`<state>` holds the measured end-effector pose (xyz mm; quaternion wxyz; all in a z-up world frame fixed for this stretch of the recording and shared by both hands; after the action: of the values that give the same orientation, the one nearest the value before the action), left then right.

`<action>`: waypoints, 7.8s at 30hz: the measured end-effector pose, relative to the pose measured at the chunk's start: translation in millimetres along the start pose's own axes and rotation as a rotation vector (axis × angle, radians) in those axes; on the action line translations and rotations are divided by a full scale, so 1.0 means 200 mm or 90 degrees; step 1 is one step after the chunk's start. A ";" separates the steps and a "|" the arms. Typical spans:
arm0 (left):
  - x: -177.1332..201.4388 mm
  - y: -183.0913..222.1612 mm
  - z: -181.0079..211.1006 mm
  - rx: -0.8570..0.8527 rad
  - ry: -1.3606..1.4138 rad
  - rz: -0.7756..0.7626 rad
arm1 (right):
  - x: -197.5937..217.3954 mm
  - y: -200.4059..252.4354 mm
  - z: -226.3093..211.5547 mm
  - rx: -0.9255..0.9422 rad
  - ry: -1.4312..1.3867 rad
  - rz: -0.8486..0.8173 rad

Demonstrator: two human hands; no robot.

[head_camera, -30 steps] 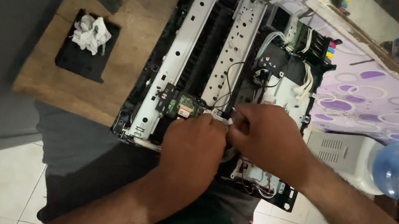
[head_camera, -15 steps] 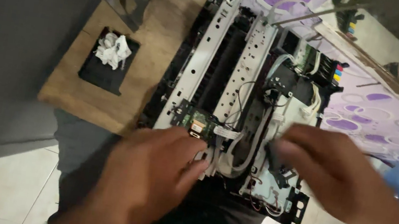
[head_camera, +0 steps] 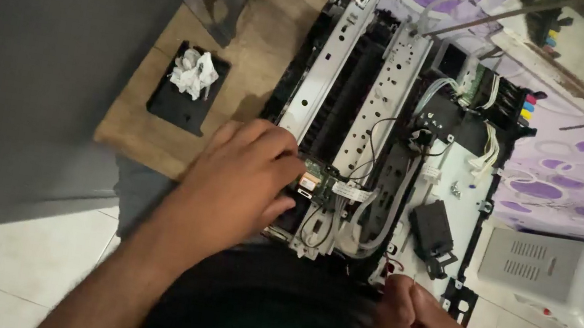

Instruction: Disassembling a printer by removing screws and extracting internal components from the chassis

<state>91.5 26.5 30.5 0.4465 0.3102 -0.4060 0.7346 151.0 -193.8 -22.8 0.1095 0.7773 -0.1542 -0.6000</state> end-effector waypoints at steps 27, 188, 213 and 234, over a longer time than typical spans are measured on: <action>-0.08 -0.02 -0.01 0.030 0.012 0.011 | -0.20 0.35 -0.54 0.260 1.013 0.349; 0.04 -0.04 0.16 -0.080 0.104 0.021 | -0.27 0.07 -0.93 -0.083 1.402 0.076; -0.20 0.11 0.56 0.118 0.683 -0.036 | 0.06 0.16 -0.22 0.240 0.940 0.190; 0.03 0.10 0.21 0.168 0.395 0.015 | -0.29 0.13 -0.45 0.175 1.251 0.445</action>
<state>75.1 -13.2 48.2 0.4961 0.1222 -0.1561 0.8453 221.9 -197.4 61.8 0.2644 0.8402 -0.2797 0.3820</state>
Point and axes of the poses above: each hand's wrist, its own y-axis away from the middle knuckle, its own x-axis out of the back of the hand, z = x × y, the point moved 10 cm from there along -y, towards the middle knuckle, and after that the axes turned 1 degree about z, right-handed, at the moved point
